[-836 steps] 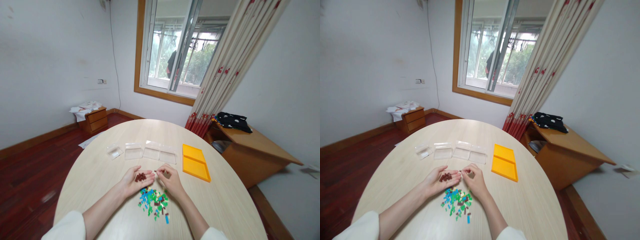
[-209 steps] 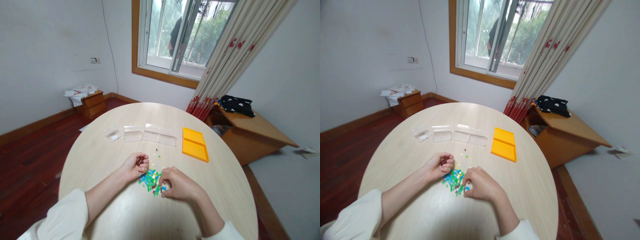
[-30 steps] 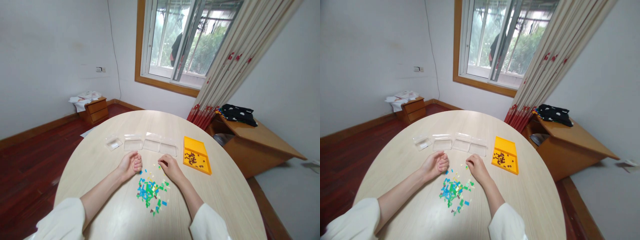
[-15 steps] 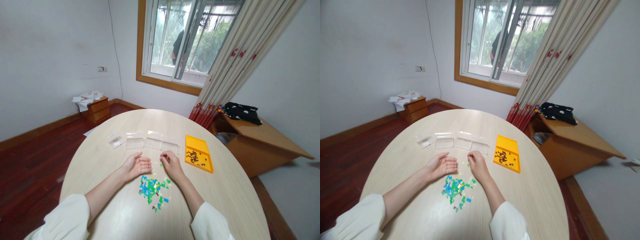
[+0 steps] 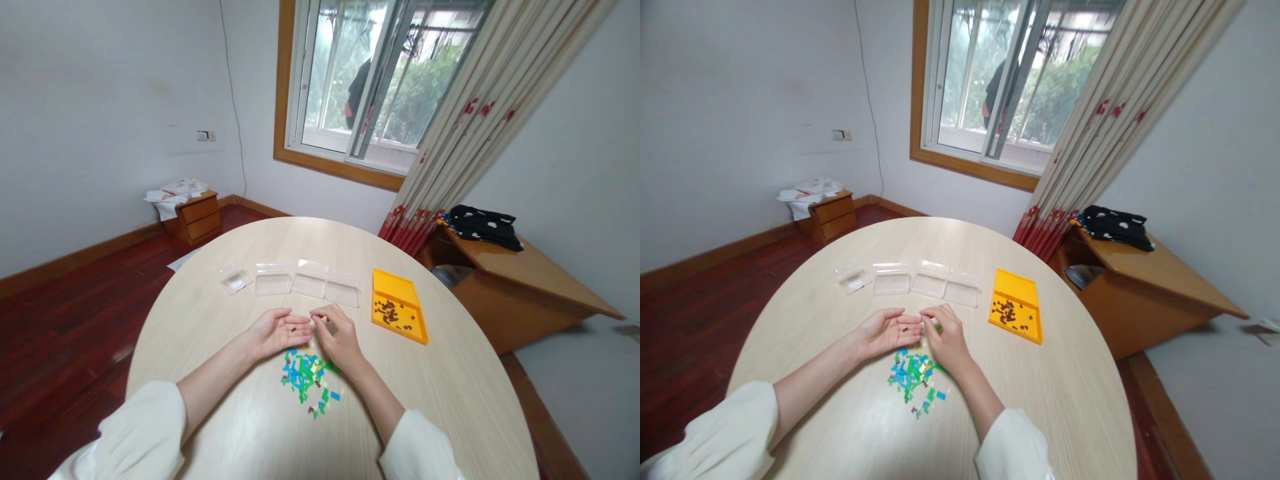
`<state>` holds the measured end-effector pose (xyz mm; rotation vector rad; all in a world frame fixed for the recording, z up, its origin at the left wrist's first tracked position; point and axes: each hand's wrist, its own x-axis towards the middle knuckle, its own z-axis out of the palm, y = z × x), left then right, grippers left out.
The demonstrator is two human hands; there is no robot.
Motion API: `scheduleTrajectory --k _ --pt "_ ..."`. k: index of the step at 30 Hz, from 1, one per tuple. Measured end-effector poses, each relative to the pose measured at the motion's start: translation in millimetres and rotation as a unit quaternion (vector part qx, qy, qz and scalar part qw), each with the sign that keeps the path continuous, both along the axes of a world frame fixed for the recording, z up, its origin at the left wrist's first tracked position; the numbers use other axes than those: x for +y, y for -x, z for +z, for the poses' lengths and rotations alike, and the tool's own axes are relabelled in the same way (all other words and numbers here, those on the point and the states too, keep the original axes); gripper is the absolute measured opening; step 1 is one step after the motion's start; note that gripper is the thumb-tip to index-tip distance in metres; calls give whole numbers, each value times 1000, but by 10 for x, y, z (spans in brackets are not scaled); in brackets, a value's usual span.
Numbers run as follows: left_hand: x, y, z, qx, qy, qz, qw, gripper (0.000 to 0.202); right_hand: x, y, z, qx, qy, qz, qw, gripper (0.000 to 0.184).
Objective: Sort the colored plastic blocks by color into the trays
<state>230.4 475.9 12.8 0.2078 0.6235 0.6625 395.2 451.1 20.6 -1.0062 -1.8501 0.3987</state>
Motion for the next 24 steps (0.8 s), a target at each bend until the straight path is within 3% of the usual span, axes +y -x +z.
scheduleTrajectory --k 5,10,14,18,24 --pt "31 36 28 -5 35 52 998 23 -169 -149 -3 6 -13 -57 998 10" --pt "72 66 23 -23 54 92 994 28 -475 -285 23 -82 59 24 995 9" --pt "76 56 30 5 67 135 989 20 -618 -322 37 -164 117 87 976 4" --pt "57 48 52 42 57 138 988 10 -612 -307 20 -202 126 98 966 5" --pt "37 45 78 54 25 113 992 24 -615 -263 29 -234 116 97 960 11"
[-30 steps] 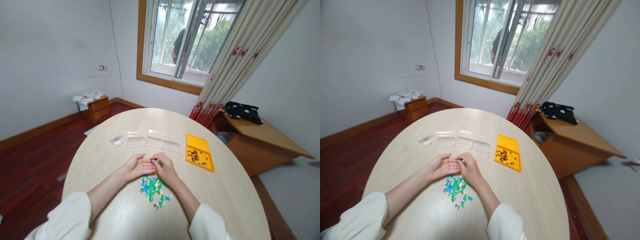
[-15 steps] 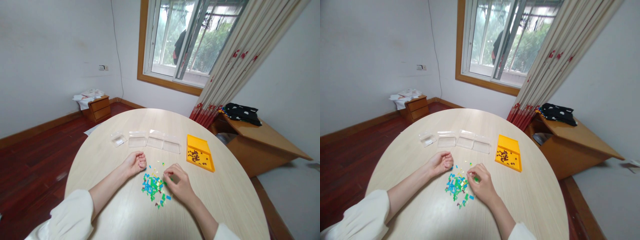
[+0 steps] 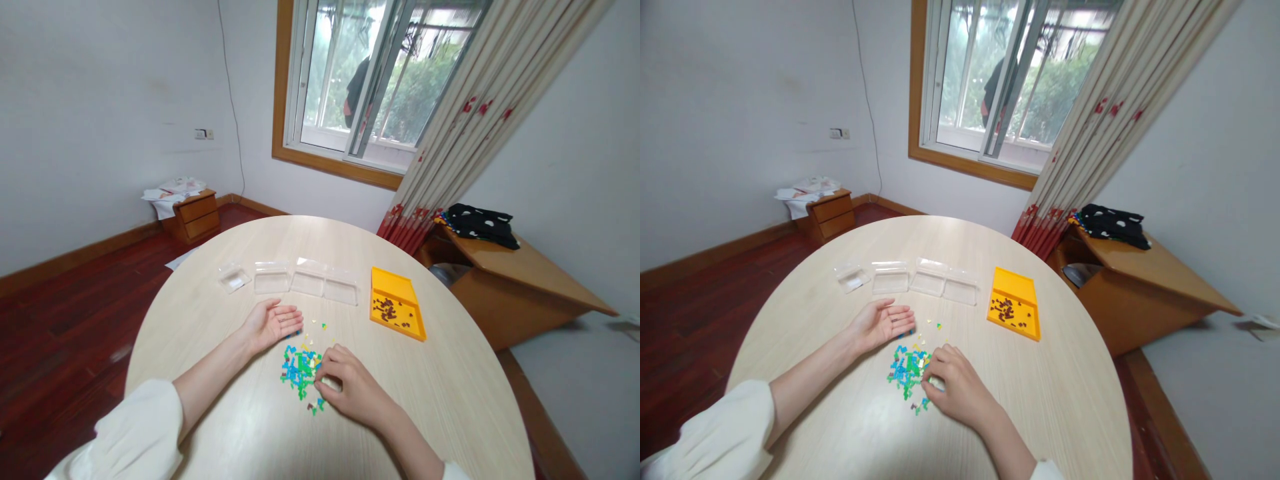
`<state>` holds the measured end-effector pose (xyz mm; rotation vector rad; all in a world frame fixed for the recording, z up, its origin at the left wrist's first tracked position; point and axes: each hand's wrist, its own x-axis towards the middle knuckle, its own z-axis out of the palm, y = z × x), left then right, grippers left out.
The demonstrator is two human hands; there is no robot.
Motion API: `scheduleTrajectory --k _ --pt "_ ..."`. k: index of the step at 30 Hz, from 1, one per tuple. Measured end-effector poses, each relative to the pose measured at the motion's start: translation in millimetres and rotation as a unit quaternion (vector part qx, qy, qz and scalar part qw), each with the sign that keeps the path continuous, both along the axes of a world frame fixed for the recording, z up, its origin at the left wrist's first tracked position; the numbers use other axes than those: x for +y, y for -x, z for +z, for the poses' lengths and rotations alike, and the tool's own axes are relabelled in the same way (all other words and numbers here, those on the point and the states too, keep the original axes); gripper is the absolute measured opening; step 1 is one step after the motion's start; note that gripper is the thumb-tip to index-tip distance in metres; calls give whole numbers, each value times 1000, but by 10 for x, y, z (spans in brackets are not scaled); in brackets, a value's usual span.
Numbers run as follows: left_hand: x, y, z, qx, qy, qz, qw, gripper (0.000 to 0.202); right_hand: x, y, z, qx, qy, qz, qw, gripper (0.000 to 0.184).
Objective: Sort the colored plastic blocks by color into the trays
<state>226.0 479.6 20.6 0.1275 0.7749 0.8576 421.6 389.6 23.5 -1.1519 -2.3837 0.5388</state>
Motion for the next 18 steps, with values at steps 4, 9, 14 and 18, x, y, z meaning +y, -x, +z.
scheduleTrajectory --k 4,9,14,18 --pt "-15 -5 15 -21 -9 -26 999 39 -8 -6 23 13 7 -3 1000 12" --pt "-71 -22 40 -43 -21 -83 995 50 58 -25 41 144 -28 -84 986 11" --pt "-161 -78 -15 -61 -34 -172 983 53 78 91 37 210 -115 -150 959 10" --pt "-232 -137 -32 -88 -38 -194 976 54 72 189 -8 212 -110 -145 960 11"
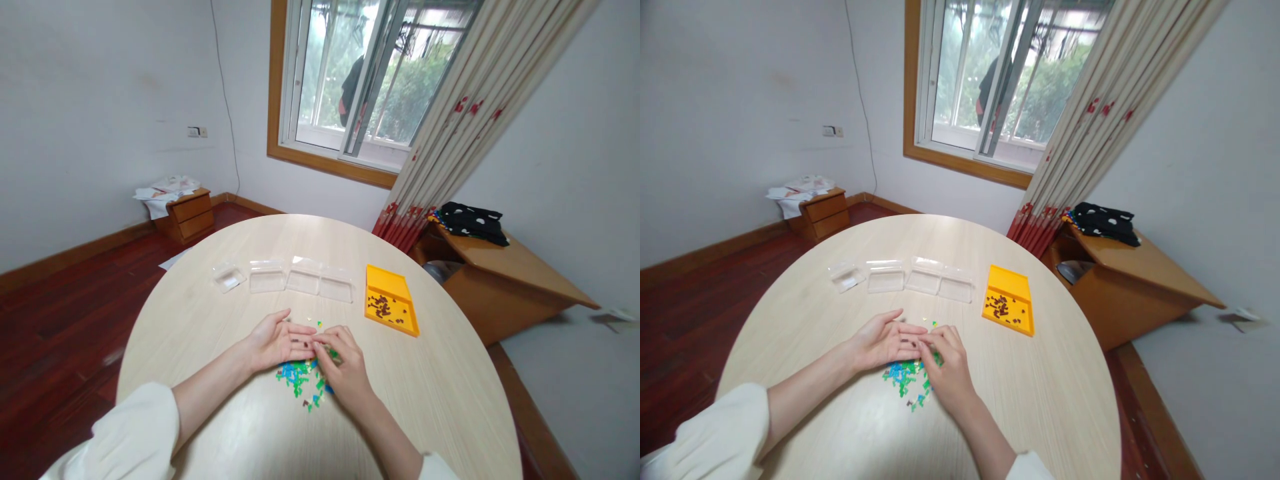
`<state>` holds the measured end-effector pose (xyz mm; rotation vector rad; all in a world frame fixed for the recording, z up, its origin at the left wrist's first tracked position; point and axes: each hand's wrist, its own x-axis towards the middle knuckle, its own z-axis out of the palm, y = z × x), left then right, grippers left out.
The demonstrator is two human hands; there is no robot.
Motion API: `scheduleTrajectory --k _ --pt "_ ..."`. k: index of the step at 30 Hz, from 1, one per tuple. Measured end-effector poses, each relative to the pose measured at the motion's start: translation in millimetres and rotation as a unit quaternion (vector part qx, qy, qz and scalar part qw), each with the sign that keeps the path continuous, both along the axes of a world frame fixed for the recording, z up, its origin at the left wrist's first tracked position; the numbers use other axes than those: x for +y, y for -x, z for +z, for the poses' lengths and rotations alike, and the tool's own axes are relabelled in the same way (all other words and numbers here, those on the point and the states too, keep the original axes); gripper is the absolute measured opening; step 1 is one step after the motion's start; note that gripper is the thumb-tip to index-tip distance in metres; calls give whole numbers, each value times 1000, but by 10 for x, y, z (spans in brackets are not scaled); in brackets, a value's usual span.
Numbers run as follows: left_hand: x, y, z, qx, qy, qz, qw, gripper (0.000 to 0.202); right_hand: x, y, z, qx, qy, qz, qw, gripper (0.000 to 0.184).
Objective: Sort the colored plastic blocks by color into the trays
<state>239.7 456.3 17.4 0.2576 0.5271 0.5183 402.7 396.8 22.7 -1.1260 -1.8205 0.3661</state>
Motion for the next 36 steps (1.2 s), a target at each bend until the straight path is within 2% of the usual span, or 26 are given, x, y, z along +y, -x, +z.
scheduleTrajectory --k 2,4,6,10,13,16,20,26,36 --pt "-16 -16 21 -2 8 3 1000 52 6 10 -21 0 1 1 1000 13" --pt "-6 -11 49 10 26 30 999 44 13 5 -29 4 -5 -3 1000 13" --pt "32 21 75 15 51 88 995 35 9 8 -29 4 -9 -6 1000 12" --pt "134 126 123 14 73 212 974 34 -40 109 -62 -55 2 31 998 12" --pt "170 177 153 15 70 259 963 32 -83 237 -129 -133 13 73 988 11" --pt "168 183 168 14 73 261 962 29 -100 335 -190 -187 28 92 978 11" --pt "156 168 168 26 70 254 964 27 -105 371 -215 -202 45 92 974 11" --pt "153 164 174 34 72 256 963 25 -155 337 -174 -226 56 98 968 20" --pt "164 162 143 32 76 244 966 22 -204 319 -109 -243 115 92 959 9"
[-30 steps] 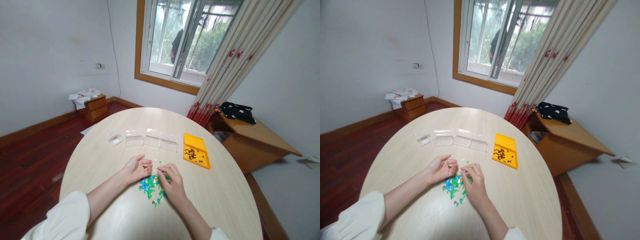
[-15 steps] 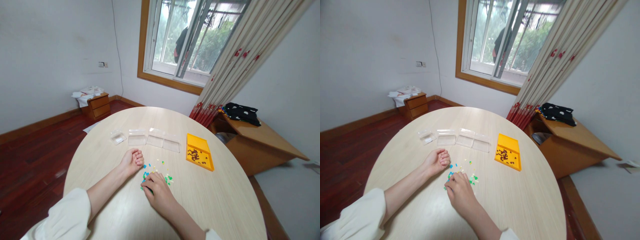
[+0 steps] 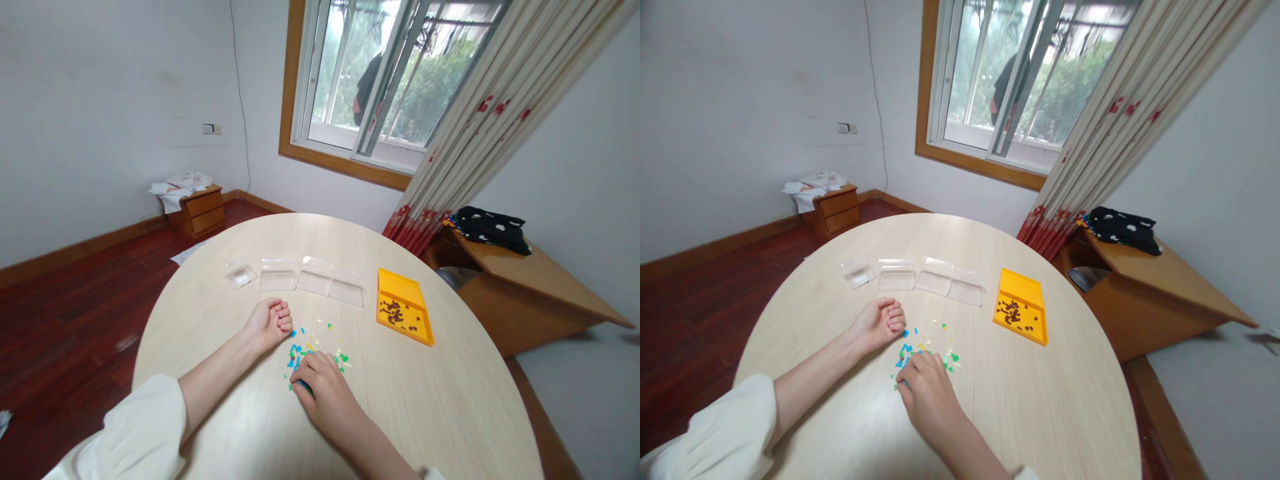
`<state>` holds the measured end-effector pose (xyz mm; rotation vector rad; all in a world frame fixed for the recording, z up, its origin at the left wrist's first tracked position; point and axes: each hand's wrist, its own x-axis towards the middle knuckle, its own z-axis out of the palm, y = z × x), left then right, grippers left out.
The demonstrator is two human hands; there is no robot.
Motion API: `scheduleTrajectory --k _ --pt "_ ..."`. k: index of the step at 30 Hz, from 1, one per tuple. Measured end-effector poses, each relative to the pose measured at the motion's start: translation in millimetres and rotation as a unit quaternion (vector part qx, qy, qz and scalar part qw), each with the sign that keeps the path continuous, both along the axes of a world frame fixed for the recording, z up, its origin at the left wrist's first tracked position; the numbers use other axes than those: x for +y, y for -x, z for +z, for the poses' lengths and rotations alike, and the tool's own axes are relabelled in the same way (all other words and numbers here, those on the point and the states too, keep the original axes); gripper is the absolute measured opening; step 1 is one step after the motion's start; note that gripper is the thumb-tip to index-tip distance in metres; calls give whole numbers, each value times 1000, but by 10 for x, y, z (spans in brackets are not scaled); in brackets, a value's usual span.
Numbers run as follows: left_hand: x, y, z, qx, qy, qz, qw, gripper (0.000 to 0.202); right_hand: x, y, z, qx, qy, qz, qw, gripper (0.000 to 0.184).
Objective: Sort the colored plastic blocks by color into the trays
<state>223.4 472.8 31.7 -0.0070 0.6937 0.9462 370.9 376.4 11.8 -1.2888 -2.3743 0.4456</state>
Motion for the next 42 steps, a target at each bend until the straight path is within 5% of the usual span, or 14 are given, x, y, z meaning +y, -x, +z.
scheduleTrajectory --k 9,15,21,24,28,33,42 --pt "-21 -42 -17 39 -7 -15 999 23 6 -34 51 15 -30 20 999 9" --pt "-119 -91 19 32 -24 -132 990 29 74 -69 138 148 -132 -18 980 13" --pt "-239 -182 -19 -46 -34 -219 974 35 144 -98 153 185 -161 -27 969 19" --pt "-243 -214 -34 -53 -9 -190 980 28 162 -108 157 188 -164 -25 968 23" --pt "-150 -140 -24 -8 24 -73 997 28 166 -106 129 191 -172 -52 965 16" --pt "-37 40 49 -20 -35 43 998 35 164 -5 -16 112 -118 -46 986 14" --pt "-64 36 67 -27 -39 24 999 34 184 103 -174 61 -96 -44 993 13"
